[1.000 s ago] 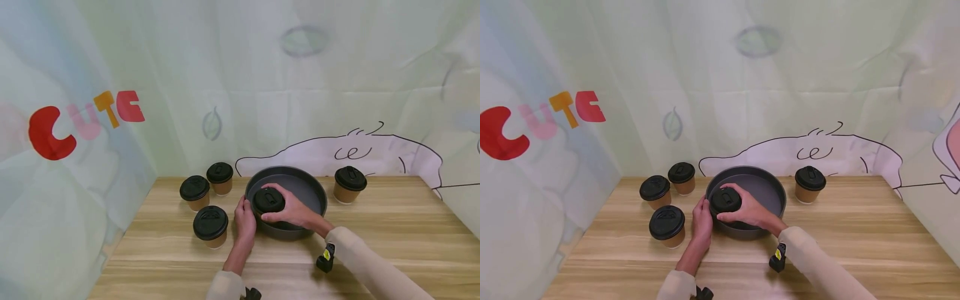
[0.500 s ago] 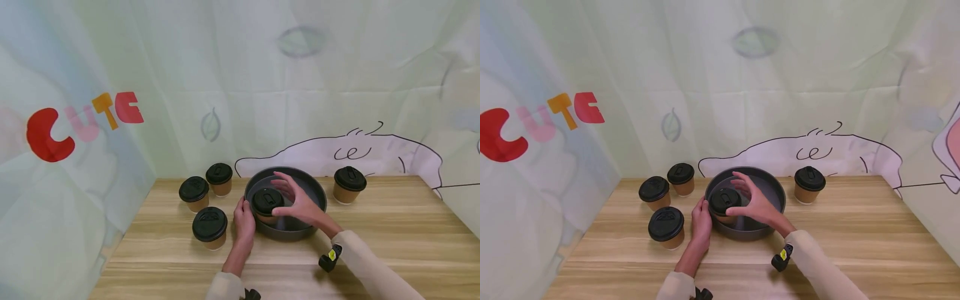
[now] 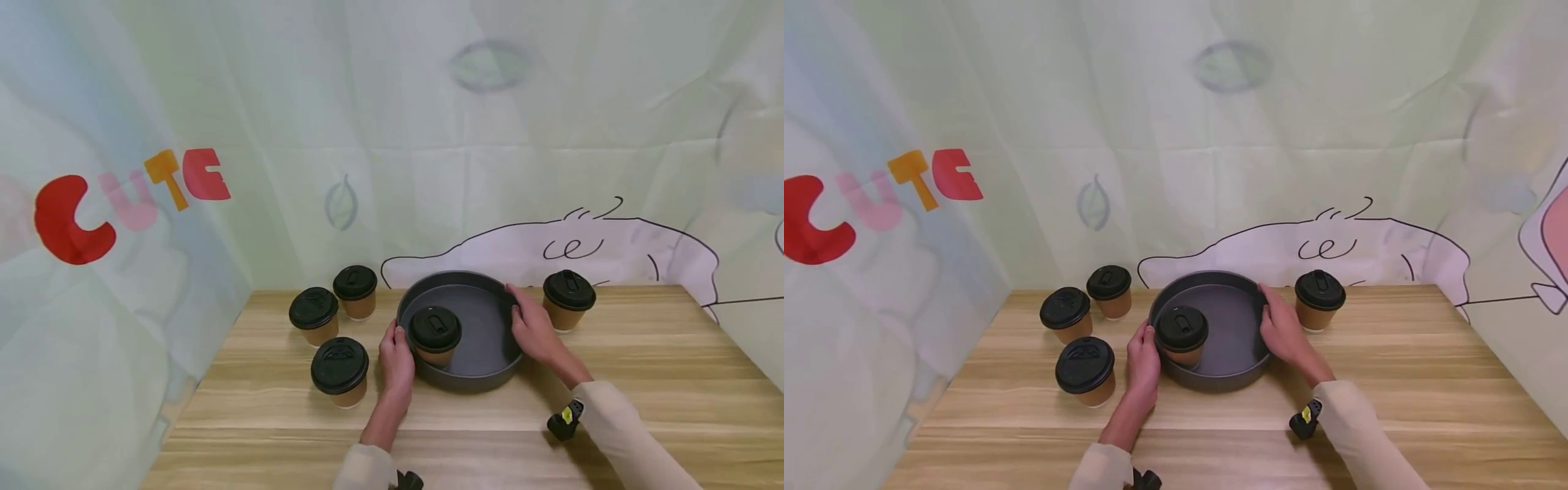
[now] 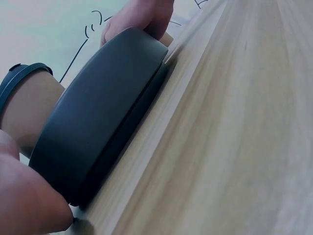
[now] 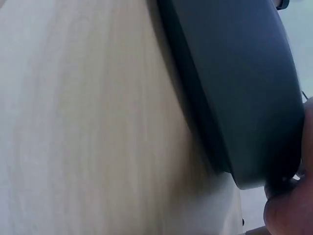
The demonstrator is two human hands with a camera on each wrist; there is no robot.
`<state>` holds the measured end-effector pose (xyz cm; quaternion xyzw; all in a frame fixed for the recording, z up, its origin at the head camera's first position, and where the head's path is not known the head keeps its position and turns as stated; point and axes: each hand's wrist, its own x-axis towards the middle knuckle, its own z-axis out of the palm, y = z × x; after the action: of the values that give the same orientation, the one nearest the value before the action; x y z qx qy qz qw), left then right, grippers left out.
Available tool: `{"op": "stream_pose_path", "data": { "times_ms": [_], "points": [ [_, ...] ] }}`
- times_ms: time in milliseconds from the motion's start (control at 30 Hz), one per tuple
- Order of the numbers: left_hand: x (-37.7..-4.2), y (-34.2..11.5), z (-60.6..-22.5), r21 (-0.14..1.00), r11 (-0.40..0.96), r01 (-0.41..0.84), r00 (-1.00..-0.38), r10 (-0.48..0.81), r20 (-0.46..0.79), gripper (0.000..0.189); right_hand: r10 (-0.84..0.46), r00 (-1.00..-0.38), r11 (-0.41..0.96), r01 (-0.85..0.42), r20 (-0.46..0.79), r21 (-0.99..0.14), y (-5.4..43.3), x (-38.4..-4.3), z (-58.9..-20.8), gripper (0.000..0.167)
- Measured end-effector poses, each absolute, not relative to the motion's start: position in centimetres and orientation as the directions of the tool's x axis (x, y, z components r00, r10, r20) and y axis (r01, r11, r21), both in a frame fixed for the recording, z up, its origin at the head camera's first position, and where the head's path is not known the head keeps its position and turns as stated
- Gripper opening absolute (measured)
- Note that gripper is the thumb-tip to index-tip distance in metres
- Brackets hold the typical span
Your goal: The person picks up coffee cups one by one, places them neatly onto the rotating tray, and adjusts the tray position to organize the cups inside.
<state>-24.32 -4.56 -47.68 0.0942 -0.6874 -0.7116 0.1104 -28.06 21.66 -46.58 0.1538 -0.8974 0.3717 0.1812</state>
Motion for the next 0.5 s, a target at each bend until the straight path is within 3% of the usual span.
{"op": "stream_pose_path", "data": {
  "times_ms": [267, 500],
  "points": [
    [-24.43, -4.8, -47.87, 0.997, -0.077, 0.023, -0.965, -0.264, 0.001, 0.049, -0.01, -0.962, 0.654, -0.213, 0.273, -0.726, 21.95, -27.91, -46.3, 0.048],
    [-24.58, -4.87, -47.96, 0.996, -0.09, 0.009, -0.968, -0.25, -0.014, 0.049, 0.013, -0.972, 0.582, -0.182, 0.233, -0.792, 22.25, -27.04, -46.49, 0.046]
  ]
}}
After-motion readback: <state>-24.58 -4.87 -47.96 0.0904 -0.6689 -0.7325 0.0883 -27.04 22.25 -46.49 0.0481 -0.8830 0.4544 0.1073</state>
